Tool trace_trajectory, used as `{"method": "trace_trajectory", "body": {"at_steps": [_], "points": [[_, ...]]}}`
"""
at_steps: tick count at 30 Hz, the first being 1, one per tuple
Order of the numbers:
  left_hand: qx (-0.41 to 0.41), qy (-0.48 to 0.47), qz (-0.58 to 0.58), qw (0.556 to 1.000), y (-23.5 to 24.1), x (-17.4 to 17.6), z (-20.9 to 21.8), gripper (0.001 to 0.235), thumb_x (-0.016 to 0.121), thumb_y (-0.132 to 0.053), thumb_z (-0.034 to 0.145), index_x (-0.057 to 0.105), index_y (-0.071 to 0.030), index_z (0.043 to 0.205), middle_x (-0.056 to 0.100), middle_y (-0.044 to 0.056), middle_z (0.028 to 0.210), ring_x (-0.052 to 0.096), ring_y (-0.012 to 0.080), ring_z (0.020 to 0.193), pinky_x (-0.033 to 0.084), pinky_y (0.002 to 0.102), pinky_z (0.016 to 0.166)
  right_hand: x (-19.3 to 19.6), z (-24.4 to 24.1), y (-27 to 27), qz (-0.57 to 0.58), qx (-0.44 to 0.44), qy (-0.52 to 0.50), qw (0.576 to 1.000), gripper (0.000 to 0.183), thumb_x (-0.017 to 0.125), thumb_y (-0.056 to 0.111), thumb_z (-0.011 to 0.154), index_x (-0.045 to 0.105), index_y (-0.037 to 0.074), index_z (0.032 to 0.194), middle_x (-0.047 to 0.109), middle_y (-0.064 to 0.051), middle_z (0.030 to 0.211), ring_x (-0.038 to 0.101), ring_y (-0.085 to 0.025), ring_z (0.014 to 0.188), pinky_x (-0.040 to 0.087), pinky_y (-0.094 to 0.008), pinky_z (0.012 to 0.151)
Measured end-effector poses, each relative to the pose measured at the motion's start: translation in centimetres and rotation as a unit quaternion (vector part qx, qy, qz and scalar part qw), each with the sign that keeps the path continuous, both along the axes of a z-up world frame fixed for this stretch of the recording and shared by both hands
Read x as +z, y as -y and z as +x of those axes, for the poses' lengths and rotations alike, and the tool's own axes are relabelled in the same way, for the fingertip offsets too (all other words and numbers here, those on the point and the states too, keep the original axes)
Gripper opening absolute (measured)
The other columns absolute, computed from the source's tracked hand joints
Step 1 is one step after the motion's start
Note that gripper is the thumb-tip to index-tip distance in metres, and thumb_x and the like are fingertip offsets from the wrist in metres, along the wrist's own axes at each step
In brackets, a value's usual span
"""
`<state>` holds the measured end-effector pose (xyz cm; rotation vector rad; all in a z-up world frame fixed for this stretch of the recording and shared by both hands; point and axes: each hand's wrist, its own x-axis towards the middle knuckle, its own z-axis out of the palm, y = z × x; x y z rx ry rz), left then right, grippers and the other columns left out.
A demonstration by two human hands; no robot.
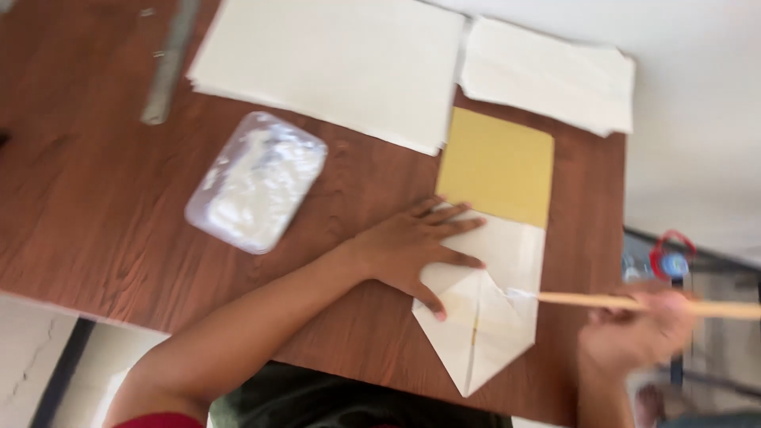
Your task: The person folds a white sheet of paper into a triangular shape on a wooden table. They use a brush to apply white glue to the folded edges and press them together to secure the shape.
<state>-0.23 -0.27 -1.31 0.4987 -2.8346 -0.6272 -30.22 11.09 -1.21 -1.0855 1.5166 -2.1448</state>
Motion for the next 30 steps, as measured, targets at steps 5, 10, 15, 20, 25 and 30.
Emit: {"method": "trace_trajectory", "body": {"at_steps": [5,10,15,20,25,30], "points": [[0.019,0.009,0.010,1.000,-0.1,0.1,-0.4,0.095,0.054,-0.090,0.064,0.052,-0.043,0.147,0.021,0.009,0.170,0.007,0.0357,0.159,0.002,0.055,0.126,5.2,2.7,0.3,0.012,0.080,-0.151,0.985,0.040,0.045,0.052,0.121,0.045,0.013,0.115,0.043,-0.010,0.082,0.036,-0.018,0.048,0.044,-0.030,0.082],[0.041,-0.013,0.039,0.998,0.2,-1.2,-1.2,0.099,0.050,-0.091,0.062,0.054,-0.041,0.147,0.019,0.001,0.171,0.001,0.0286,0.160,-0.004,0.051,0.129,10.6,9.7,5.5,0.013,0.232,-0.239,0.943,0.038,0.040,0.039,0.124,0.040,0.001,0.125,0.054,-0.025,0.103,0.049,-0.028,0.060,0.046,-0.034,0.051],[0.021,-0.030,0.002,0.999,0.8,-1.3,-2.0,0.097,0.061,-0.092,0.063,0.058,-0.041,0.145,0.027,0.008,0.167,0.011,0.0357,0.157,0.005,0.058,0.126,14.6,20.7,10.8,0.006,0.434,-0.343,0.833,0.019,0.032,0.016,0.123,0.033,-0.002,0.116,0.049,-0.022,0.083,0.054,-0.026,0.056,0.048,-0.037,0.064],[0.025,-0.009,0.007,1.000,0.7,-0.8,-1.8,0.099,0.062,-0.092,0.065,0.054,-0.039,0.148,0.026,0.009,0.167,0.011,0.0348,0.157,0.002,0.056,0.127,13.3,28.6,16.1,0.133,0.535,-0.333,0.766,0.026,0.037,0.025,0.118,0.041,0.001,0.107,0.061,-0.020,0.091,0.053,-0.021,0.047,0.040,-0.027,0.045],[0.020,-0.009,-0.015,1.000,0.8,-1.9,-2.5,0.101,0.064,-0.092,0.069,0.045,-0.039,0.153,0.028,0.005,0.168,0.013,0.0320,0.157,0.000,0.054,0.127,11.7,32.7,19.2,0.280,0.553,-0.313,0.719,0.032,0.042,0.034,0.115,0.050,0.007,0.099,0.061,-0.012,0.080,0.045,-0.013,0.044,0.035,-0.021,0.043],[0.043,-0.068,0.014,0.997,0.9,-3.3,-3.2,0.108,0.072,-0.094,0.059,0.045,-0.041,0.149,0.054,-0.006,0.159,0.041,0.0261,0.151,0.018,0.048,0.126,9.7,34.3,20.7,0.297,0.450,-0.479,0.693,0.048,0.050,0.048,0.110,0.048,0.011,0.079,0.050,0.000,0.065,0.045,-0.014,0.060,0.034,-0.033,0.058]]}}
